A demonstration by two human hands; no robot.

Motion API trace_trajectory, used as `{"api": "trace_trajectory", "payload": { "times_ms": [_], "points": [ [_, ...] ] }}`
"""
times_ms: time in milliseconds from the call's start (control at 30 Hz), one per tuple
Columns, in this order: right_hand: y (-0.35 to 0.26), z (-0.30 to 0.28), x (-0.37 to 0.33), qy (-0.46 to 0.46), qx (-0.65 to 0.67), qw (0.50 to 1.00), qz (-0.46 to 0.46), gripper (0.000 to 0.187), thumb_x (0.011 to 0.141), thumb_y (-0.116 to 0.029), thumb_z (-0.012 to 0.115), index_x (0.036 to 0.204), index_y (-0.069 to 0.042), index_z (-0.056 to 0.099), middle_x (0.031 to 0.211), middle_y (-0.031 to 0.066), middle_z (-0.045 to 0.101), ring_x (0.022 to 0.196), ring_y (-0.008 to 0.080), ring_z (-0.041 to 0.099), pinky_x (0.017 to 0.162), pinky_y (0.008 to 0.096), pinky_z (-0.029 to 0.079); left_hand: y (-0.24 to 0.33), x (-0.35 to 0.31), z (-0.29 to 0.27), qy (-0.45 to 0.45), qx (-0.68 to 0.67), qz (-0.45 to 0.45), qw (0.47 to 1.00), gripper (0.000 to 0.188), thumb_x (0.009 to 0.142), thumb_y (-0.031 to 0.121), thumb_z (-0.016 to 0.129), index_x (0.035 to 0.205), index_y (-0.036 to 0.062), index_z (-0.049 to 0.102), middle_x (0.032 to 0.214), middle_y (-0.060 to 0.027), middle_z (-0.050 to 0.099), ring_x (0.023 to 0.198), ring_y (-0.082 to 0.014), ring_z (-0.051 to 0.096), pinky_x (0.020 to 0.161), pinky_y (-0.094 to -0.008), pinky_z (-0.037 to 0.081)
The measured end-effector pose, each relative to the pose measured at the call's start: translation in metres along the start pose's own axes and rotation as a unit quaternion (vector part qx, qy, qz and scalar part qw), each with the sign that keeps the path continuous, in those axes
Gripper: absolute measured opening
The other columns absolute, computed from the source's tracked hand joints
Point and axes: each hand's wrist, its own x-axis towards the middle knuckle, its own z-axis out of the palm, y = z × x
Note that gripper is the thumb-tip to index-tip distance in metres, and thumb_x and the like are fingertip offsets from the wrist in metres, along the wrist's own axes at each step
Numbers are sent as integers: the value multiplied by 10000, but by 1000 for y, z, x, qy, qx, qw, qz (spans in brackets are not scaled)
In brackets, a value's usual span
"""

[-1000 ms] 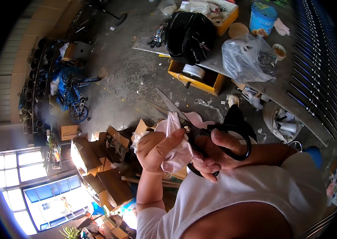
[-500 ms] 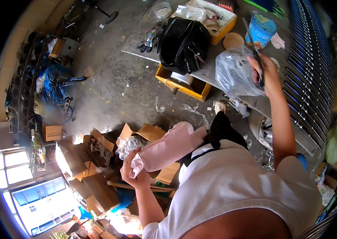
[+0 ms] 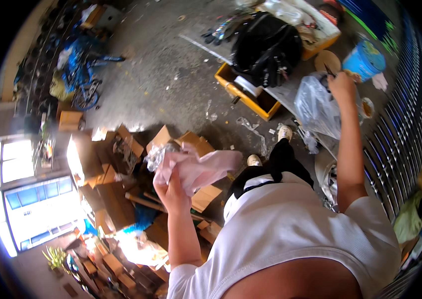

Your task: The person uses scissors to cut a piece of pink fabric into smaller strips. They repeatedly fold the fabric, cut it, and then unfold it to inspect the result. The person also handles a roll of white tape and places the cut fabric pieces on a cluttered workbench.

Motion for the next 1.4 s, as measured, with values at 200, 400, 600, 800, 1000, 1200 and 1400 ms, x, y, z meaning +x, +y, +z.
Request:
{"api": "trace_trajectory", "payload": {
  "times_ms": [200, 400, 600, 800, 1000, 1200, 1400],
  "points": [
    [-108, -78, -71, -198, 537, 775, -268, 510, 909, -383, 518, 1234, 9, 493, 1260, 149, 515, 1181, 244, 481, 980, 350, 362, 28, 15, 11, -139, -192, -40, 971, 345, 908, 240, 550, 1170, 24, 486, 1077, -153, 595, 1023, -267, 587, 874, -402, 494],
    [-216, -98, -139, -405, 509, 596, -470, 843, 791, -559, 595, 1354, 14, 339, 1327, 138, 423, 1200, 235, 412, 1005, 380, 308, 52, 11, 23, -241, -216, -46, 945, 346, 910, 259, 534, 1149, 13, 488, 1087, -156, 575, 998, -264, 582, 850, -389, 487],
    [-236, -105, -166, -405, 718, 468, -319, 344, 862, -340, 608, 675, -73, 497, 980, 108, 556, 718, 98, 461, 683, 237, 382, 71, 16, 1, -261, -285, -39, 921, 396, 917, 355, 500, 1072, -9, 509, 1071, -182, 567, 998, -264, 578, 878, -381, 472],
    [-240, -149, -197, -486, 721, 372, -326, 354, 917, -257, 537, 635, -64, 444, 726, 47, 529, 607, 86, 402, 578, 251, 366, 86, 21, -15, -351, -230, 156, 894, 265, 878, 232, 539, 677, 90, 442, 633, -13, 443, 562, -167, 408, 515, -286, 328],
    [-209, -186, -185, -269, 352, 575, -688, 266, 828, -138, 628, 678, -38, 433, 679, 64, 484, 599, 177, 509, 525, 282, 369, 122, 25, -37, -443, 359, 546, 615, 196, 552, 198, 618, 622, 103, 462, 725, -31, 557, 621, -210, 526, 510, -304, 404],
    [-128, -258, -154, -49, 188, 800, -567, 207, 761, -121, 685, 698, -12, 521, 670, 105, 505, 555, 240, 506, 528, 322, 423, 147, 92, -133, -168, 505, 621, 576, 291, 722, 283, 630, 581, 81, 474, 637, -59, 531, 563, -241, 547, 489, -308, 420],
    [-43, -279, -96, 268, -102, 716, -637, 180, 678, -23, 734, 772, 10, 584, 790, 143, 593, 695, 303, 592, 629, 343, 482, 152, 152, -197, -71, 663, 608, 431, 162, 655, 125, 613, 782, 93, 518, 770, -57, 576, 658, -248, 584, 577, -355, 468]
  ]
}}
